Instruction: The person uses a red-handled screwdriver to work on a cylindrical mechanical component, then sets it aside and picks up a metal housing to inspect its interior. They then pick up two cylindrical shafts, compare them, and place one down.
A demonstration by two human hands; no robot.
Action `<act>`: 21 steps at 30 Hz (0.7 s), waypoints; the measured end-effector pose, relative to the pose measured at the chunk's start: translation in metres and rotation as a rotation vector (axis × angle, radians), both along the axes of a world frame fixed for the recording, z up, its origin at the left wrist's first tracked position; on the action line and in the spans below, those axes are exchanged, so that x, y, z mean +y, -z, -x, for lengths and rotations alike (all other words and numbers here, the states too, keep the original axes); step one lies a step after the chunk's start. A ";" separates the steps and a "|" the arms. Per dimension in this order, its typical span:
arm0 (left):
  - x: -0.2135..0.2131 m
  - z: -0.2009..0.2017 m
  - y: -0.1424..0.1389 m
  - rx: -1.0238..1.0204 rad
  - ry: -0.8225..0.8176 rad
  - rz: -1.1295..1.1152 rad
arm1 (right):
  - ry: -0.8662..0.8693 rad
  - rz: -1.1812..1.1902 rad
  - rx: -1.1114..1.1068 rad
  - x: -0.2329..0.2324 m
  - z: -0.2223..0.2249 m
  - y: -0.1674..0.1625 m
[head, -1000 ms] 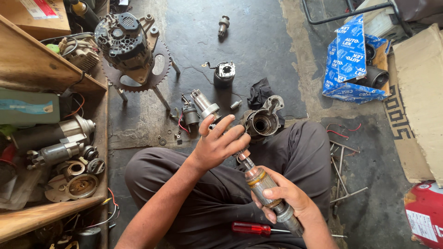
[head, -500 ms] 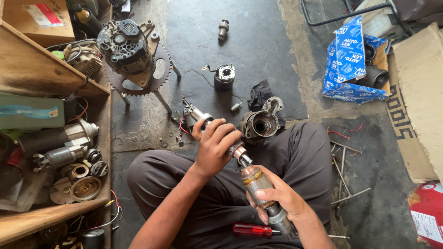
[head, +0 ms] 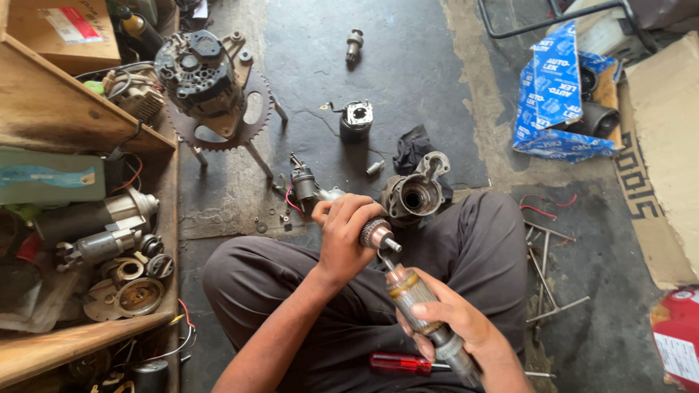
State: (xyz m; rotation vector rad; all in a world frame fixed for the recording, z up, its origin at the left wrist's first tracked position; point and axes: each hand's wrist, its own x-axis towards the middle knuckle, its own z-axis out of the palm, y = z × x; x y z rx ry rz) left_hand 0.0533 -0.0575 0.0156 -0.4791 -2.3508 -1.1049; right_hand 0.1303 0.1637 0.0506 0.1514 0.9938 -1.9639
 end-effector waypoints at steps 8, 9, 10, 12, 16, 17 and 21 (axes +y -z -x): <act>-0.008 0.010 0.017 -0.523 0.124 -0.822 | 0.191 -0.317 0.044 0.040 0.004 0.007; -0.010 0.012 0.021 -0.541 0.148 -0.888 | 0.265 -0.362 0.106 0.049 0.011 0.008; -0.011 0.013 0.025 -0.559 0.173 -0.954 | 0.338 -0.408 0.166 0.058 0.021 0.011; -0.013 0.014 0.032 -0.692 0.197 -1.134 | 0.513 -0.478 0.235 0.074 0.049 0.020; -0.015 0.019 0.047 -0.953 0.232 -1.580 | 0.850 -0.329 0.167 0.101 0.138 0.043; -0.014 0.021 0.050 -0.990 0.193 -1.638 | 0.881 -0.273 0.136 0.104 0.163 0.050; -0.021 0.030 0.063 -1.079 -0.056 -1.767 | 0.899 -0.476 0.117 0.094 0.227 0.070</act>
